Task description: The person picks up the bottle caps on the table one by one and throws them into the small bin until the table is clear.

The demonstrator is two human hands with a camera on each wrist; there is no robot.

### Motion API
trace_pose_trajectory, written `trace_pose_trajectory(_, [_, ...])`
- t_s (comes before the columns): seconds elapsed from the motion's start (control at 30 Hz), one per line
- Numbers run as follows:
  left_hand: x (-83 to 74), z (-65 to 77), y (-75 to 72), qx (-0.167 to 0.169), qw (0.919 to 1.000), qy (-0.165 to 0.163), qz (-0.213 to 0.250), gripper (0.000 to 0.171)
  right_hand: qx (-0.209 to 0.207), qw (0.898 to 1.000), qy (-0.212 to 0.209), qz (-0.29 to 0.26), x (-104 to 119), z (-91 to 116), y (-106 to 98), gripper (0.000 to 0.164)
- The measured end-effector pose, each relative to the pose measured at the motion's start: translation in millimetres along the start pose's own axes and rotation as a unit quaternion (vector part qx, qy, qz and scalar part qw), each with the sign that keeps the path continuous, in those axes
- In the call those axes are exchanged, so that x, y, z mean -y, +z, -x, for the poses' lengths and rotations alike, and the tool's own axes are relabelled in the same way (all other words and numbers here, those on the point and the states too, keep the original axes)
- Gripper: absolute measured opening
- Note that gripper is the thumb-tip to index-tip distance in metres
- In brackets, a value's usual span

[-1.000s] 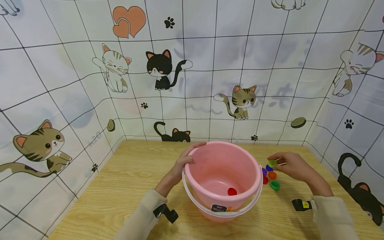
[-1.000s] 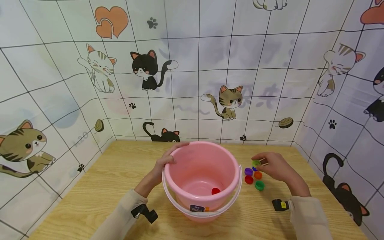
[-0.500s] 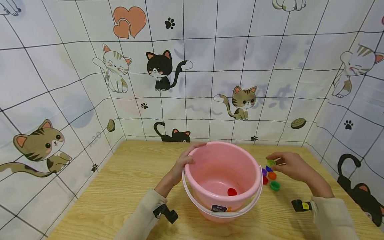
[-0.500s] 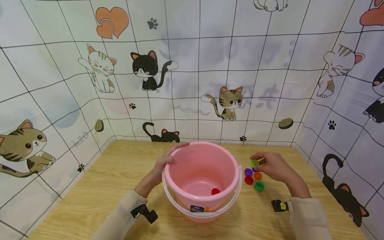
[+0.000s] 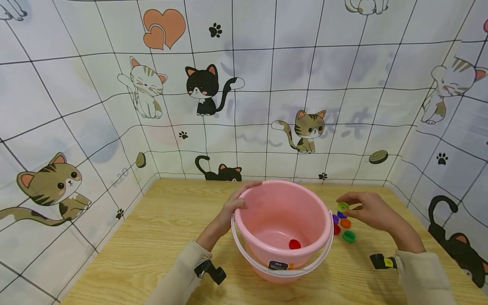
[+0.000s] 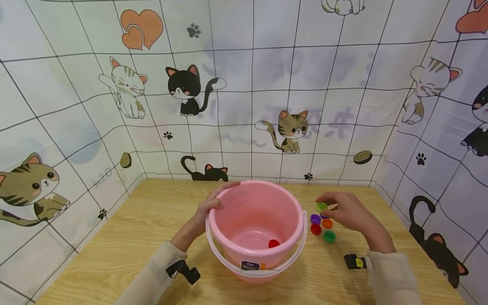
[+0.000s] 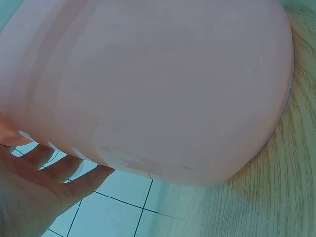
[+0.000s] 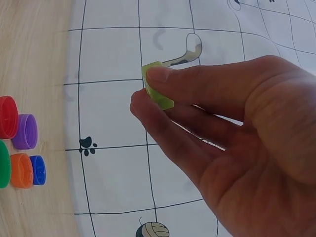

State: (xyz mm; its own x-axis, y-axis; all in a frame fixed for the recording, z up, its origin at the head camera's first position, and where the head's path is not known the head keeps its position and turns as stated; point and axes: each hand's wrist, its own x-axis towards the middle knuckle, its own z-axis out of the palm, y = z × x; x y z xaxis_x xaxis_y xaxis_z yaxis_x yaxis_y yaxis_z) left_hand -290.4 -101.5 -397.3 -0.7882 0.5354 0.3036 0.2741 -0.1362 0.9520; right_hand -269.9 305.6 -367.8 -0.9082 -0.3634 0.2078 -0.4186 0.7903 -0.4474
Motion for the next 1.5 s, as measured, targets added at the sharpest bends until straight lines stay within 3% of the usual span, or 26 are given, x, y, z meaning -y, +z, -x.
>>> trace_pose_trajectory(1.5, [1.6,-0.9,-1.4,0.0,1.0,-0.002,0.004,0.078,-0.028,0.999,-0.036,-0.013,23.7,-0.2,-6.4,0.035])
